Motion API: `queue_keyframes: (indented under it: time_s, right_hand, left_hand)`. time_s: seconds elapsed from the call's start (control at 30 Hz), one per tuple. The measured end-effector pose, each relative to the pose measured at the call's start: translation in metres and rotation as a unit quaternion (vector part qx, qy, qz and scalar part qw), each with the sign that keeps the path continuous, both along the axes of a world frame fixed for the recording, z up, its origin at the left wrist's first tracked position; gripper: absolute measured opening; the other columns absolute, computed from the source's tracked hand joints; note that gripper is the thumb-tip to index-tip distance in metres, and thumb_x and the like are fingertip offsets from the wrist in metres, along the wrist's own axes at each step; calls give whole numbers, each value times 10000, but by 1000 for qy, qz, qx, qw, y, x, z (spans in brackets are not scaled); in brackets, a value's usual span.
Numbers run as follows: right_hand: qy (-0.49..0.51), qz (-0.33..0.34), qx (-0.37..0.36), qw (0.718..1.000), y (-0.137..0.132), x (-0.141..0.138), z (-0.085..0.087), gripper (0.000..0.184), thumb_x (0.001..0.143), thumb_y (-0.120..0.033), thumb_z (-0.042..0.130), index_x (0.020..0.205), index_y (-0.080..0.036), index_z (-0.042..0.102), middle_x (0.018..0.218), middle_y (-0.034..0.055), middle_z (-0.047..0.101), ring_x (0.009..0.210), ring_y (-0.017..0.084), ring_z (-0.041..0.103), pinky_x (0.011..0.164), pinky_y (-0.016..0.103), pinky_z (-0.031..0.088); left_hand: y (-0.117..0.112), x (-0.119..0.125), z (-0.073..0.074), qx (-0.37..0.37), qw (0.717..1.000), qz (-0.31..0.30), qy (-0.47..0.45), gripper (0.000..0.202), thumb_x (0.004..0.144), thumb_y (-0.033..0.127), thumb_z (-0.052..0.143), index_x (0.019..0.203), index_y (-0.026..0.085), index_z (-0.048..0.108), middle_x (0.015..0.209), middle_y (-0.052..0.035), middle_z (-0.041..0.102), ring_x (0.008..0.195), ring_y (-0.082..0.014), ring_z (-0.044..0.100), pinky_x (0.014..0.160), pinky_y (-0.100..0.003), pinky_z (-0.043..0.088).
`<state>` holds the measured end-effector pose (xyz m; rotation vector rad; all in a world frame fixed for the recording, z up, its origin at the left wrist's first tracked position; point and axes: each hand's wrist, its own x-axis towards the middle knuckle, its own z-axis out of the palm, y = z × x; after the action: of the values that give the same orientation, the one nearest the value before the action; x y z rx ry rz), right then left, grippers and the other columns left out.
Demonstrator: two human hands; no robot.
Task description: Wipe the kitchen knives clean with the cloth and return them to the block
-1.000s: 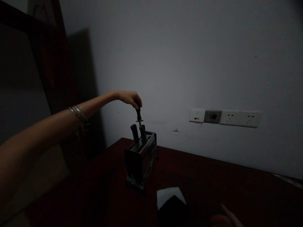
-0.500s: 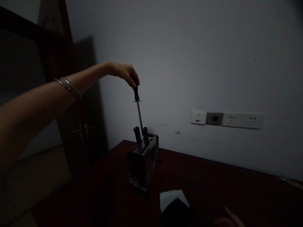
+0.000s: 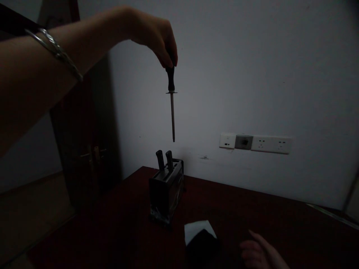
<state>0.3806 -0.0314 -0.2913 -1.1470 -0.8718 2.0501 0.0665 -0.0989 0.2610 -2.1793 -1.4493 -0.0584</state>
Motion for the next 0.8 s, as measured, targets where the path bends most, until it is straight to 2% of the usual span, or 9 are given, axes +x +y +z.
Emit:
queue_keyframes:
  time_s: [0.1, 0.2, 0.33, 0.43, 0.5, 0.63, 0.8]
  right_hand:
    - [9, 26, 23, 999, -14, -5, 20, 349, 715, -483, 561, 617, -154, 622, 564, 44, 625, 499, 128, 589, 502, 231, 434]
    - [15, 63, 57, 996, -34, -14, 44, 387, 734, -499, 532, 642, -136, 630, 577, 57, 639, 509, 128, 597, 501, 227, 428]
    - [11, 136, 114, 984, -62, -28, 78, 454, 758, -532, 471, 719, -110, 636, 563, 81, 645, 471, 153, 606, 426, 223, 395]
    - [28, 161, 139, 977, -76, -34, 99, 478, 783, -536, 426, 785, -104, 632, 570, 88, 651, 473, 172, 620, 394, 217, 391]
    - [49, 151, 151, 976, -83, -36, 111, 483, 799, -525, 411, 834, -96, 629, 594, 91, 659, 478, 168, 621, 395, 220, 407]
    - [95, 88, 158, 979, -91, -39, 129, 412, 816, -451, 459, 941, -90, 613, 753, 113, 690, 512, 141, 624, 419, 215, 439]
    - [143, 23, 143, 979, -92, -46, 134, 393, 817, -420, 494, 1005, -89, 588, 948, 151, 676, 602, 141, 642, 495, 235, 478]
  left_hand:
    - [-4, 24, -16, -6, 999, -33, -27, 532, 733, 286, 581, 1142, -42, 494, 937, -56, 622, 859, -104, 524, 869, -390, 326]
    - [-1, 45, -39, -22, 996, -73, -53, 468, 724, 281, 614, 1108, 25, 542, 929, -54, 647, 800, -79, 501, 830, -319, 376]
    - [12, 64, -76, -68, 984, -142, -81, 400, 690, 261, 644, 1048, 84, 611, 880, -51, 660, 780, -129, 559, 751, -269, 406]
    - [21, 71, -108, -90, 972, -192, -107, 349, 682, 240, 643, 1002, 100, 643, 836, -43, 665, 769, -148, 584, 728, -254, 403]
    - [23, 73, -133, -98, 962, -222, -126, 326, 694, 230, 631, 994, 104, 647, 841, -46, 667, 765, -146, 590, 724, -250, 402]
    - [18, 74, -186, -86, 945, -264, -170, 300, 727, 217, 600, 999, 95, 634, 862, -70, 669, 745, -135, 598, 685, -237, 416]
    - [4, 80, -250, -35, 936, -301, -181, 239, 770, 147, 541, 994, 112, 618, 915, -78, 655, 823, -135, 590, 733, -247, 426]
